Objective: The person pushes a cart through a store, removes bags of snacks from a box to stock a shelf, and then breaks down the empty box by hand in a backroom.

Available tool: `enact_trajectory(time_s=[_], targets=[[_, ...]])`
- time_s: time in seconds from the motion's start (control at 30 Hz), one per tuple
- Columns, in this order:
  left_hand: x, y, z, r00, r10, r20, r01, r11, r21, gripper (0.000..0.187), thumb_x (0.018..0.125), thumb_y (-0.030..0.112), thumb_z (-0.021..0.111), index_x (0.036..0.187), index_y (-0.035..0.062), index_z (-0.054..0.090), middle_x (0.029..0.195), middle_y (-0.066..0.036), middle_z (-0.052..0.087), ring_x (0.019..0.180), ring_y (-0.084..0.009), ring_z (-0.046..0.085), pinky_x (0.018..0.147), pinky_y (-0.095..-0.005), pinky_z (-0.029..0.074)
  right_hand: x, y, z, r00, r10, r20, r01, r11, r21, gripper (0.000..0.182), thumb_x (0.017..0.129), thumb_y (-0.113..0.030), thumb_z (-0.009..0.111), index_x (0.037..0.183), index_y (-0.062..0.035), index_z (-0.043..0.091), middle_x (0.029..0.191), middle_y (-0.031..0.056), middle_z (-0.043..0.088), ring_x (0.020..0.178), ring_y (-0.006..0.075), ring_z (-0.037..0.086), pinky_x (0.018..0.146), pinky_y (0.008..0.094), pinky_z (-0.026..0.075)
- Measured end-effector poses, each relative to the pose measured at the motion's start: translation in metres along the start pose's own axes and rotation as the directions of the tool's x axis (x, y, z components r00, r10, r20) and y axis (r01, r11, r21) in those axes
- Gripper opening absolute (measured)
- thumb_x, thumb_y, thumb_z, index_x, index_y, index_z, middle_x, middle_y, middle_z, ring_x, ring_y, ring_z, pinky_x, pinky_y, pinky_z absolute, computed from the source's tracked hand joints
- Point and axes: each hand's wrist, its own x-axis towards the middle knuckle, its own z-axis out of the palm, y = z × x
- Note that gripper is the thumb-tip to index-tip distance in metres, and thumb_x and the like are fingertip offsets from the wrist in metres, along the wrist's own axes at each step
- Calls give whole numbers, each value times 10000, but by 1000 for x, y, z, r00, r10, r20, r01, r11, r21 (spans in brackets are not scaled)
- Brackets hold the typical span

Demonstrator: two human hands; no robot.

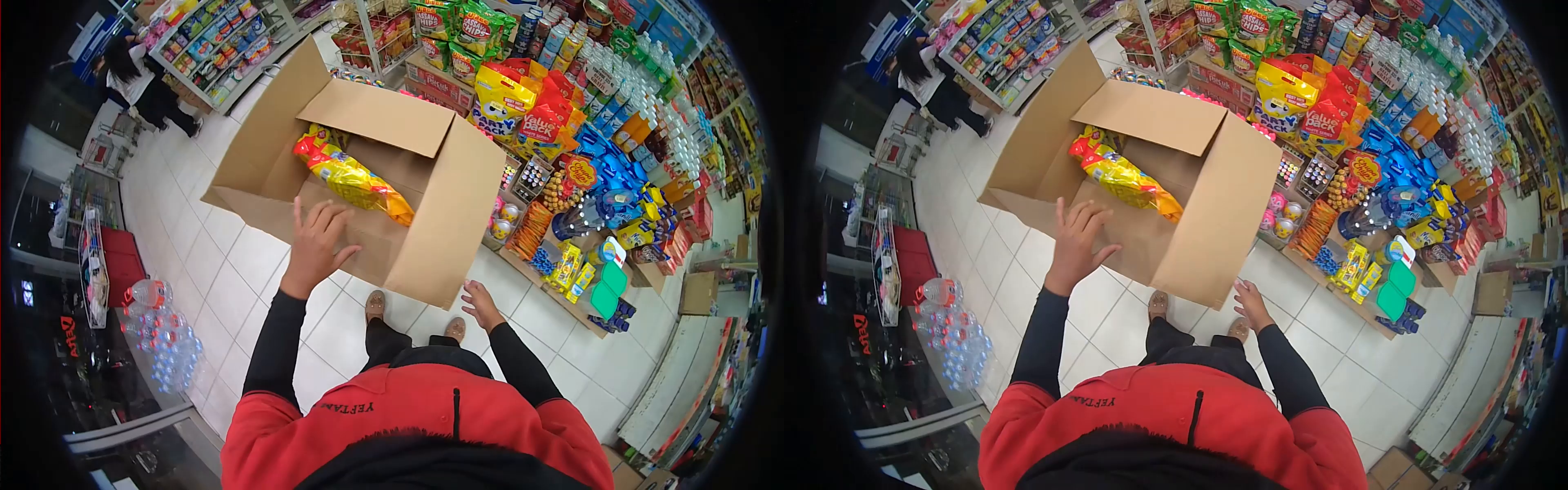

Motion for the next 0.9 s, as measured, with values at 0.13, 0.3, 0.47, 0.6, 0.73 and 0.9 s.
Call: enact_trajectory(time_s=[0.13, 0.3, 0.47, 0.6, 0.73, 0.9], targets=[[31, -47, 44, 998, 70, 6, -69, 996, -64, 716, 683, 365, 693, 1280, 94, 405, 1304, -142, 392, 1258, -324, 299, 1029, -577, 141, 7, 0, 9, 992, -93, 90, 69, 970, 234, 331, 875, -336, 529, 1079, -78, 495, 997, 75, 589, 932, 190, 562, 804, 374, 454], [34, -109, 125, 919, -99, 381, 88, 995, 47, 785, 687, 349, 702, 1335, 93, 341, 1404, -186, 243, 1320, -382, 153, 1023, -538, 191, -104, -74, 36, 861, -505, 54, 485, 850, 206, 416, 920, -350, 433, 1143, -16, 541, 1018, 54, 611, 902, 131, 588, 806, 281, 455], [32, -129, -15, 970, 238, -39, -234, 887, -399, 716, 743, 321, 659, 1318, 36, 342, 1379, -228, 273, 1305, -398, 201, 1048, -490, 181, -158, -154, 170, 584, -729, 358, 811, 533, -240, 524, 879, -451, 456, 1266, -99, 478, 1339, 111, 400, 1247, 260, 347, 993, 367, 311], [33, -201, -112, 914, -83, -398, -58, 943, -329, 479, 870, 312, 491, 1210, -25, 464, 1263, -193, 459, 1224, -341, 371, 986, -435, 302, -83, -131, 267, 619, -640, 455, 699, 184, -692, 589, 821, -438, 538, 1311, -135, 415, 1397, 89, 324, 1304, 312, 257, 1014, 479, 261], [31, -262, -92, 798, 73, 599, 498, 480, -723, 430, 922, 285, 389, 1173, -44, 506, 1216, -167, 521, 1148, -273, 466, 970, -362, 331, -60, -96, 304, 730, -559, 394, 355, -182, -917, 724, 737, -394, 645, 1346, -158, 333, 1429, 26, 264, 1321, 312, 207, 987, 612, 208], [1, -204, 37, 653, 523, 549, -67, 761, -646, 438, 900, 328, 451, 1116, -43, 539, 1161, -211, 543, 1118, -250, 509, 894, -335, 409, -43, -77, 279, 686, -622, 378, 499, 23, -866, 799, 687, -383, 681, 1355, -155, 306, 1447, 22, 219, 1337, 292, 169, 997, 596, 211]])
